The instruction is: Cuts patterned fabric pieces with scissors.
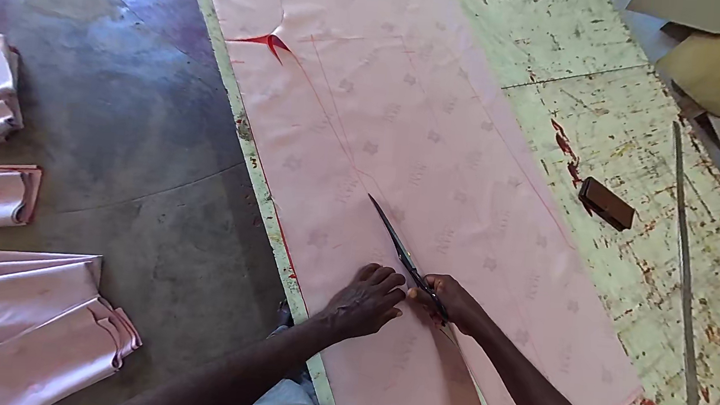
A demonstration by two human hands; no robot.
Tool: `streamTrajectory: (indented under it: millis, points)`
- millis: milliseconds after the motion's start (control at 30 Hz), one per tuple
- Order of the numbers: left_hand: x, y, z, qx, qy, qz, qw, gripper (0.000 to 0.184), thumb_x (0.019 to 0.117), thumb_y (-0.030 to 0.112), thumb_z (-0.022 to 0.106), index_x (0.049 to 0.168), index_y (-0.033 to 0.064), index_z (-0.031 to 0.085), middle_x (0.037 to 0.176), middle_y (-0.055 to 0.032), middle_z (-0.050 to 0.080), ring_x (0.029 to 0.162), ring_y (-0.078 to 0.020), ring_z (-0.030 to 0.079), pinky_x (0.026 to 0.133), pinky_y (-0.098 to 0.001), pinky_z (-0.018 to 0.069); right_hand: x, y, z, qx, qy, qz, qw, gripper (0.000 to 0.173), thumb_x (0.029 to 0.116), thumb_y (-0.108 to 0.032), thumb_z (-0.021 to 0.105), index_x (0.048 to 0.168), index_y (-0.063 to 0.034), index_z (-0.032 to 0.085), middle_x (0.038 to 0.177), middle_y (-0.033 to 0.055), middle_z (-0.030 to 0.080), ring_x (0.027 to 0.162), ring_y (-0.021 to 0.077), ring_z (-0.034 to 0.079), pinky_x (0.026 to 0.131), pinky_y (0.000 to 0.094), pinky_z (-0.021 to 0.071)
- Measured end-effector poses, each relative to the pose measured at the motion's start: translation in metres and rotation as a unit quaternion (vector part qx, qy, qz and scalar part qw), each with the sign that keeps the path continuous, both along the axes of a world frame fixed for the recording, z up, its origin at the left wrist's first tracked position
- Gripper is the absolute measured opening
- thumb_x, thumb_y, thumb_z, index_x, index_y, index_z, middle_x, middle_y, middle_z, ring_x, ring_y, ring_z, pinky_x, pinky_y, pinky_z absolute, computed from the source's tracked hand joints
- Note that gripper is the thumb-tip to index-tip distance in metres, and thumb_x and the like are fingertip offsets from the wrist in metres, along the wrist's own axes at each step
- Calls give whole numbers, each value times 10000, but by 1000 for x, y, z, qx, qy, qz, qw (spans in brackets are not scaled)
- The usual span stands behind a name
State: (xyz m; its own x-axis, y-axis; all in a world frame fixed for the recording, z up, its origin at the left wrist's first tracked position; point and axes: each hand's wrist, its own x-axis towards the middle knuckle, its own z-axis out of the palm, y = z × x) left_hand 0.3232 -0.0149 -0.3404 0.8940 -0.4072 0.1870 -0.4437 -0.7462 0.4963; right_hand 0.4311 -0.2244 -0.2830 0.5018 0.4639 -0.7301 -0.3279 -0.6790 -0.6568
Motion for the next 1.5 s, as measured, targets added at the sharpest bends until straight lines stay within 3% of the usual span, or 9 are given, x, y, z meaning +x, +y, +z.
streamTrajectory:
  millis: [233,533,633,700,767,833,900,1067,1500]
  points:
    - [-1,0,1,5,-3,0,1000,298,1019,425,573,1165,204,711,1337,-8,623,1342,-213,510,1166,-486,362,12,33,24,-13,-4,22,1000,449,983,-498,640,942,-55,582,654,46,541,494,134,524,484,285,486]
    - [1,5,2,-42,30,-4,999,278,1025,421,568,1125,213,723,1301,35,633,1338,-171,503,1180,-455,356,21,42,1,26,-11,6,1000,434,959,-477,688,900,-59,587,608,42,516,447,127,482,439,277,447]
    - [14,31,6,-182,39,34,982,254,1019,331,608,1096,141,758,1217,-19,694,1252,-179,592,1106,-439,459,26,42,-2,28,-2,4,1000,459,938,-507,706,922,-64,587,609,34,524,456,122,501,453,273,465]
    - [39,73,13,-152,-14,109,982,260,1013,303,596,1115,117,746,1251,-47,695,1242,-216,612,1056,-465,496,26,45,0,22,9,-6,1000,445,943,-487,710,909,-64,574,601,26,518,458,115,502,458,263,462]
    - [74,124,17,-50,-23,208,976,472,1015,475,560,1330,137,657,1451,-57,595,1399,-262,501,1159,-526,391,24,47,3,13,12,-9,1000,436,945,-477,711,907,-65,574,609,27,519,469,114,508,469,259,466]
    - [101,171,13,52,20,261,964,844,964,742,415,1588,173,389,1679,-62,312,1564,-338,223,1240,-644,150,24,49,7,1,13,-5,1000,416,953,-464,706,924,-70,575,631,19,521,489,111,518,488,259,479]
    - [108,197,3,109,45,268,956,1023,888,870,327,1640,179,270,1722,-64,186,1589,-363,103,1231,-693,44,24,50,8,-5,9,0,1000,429,939,-488,712,928,-81,577,642,5,525,497,104,522,497,261,483]
    - [104,200,-5,161,67,249,953,1074,846,927,251,1647,211,251,1735,-69,120,1594,-367,51,1226,-701,22,32,69,14,-16,13,-6,1000,433,959,-492,687,963,-73,581,659,13,535,506,105,532,510,258,496]
    - [103,200,-5,154,55,254,953,1101,841,930,263,1644,177,257,1732,-83,131,1595,-360,55,1229,-698,16,47,95,13,-14,13,-19,1000,413,977,-466,672,949,-69,566,637,24,536,479,111,530,482,259,494]
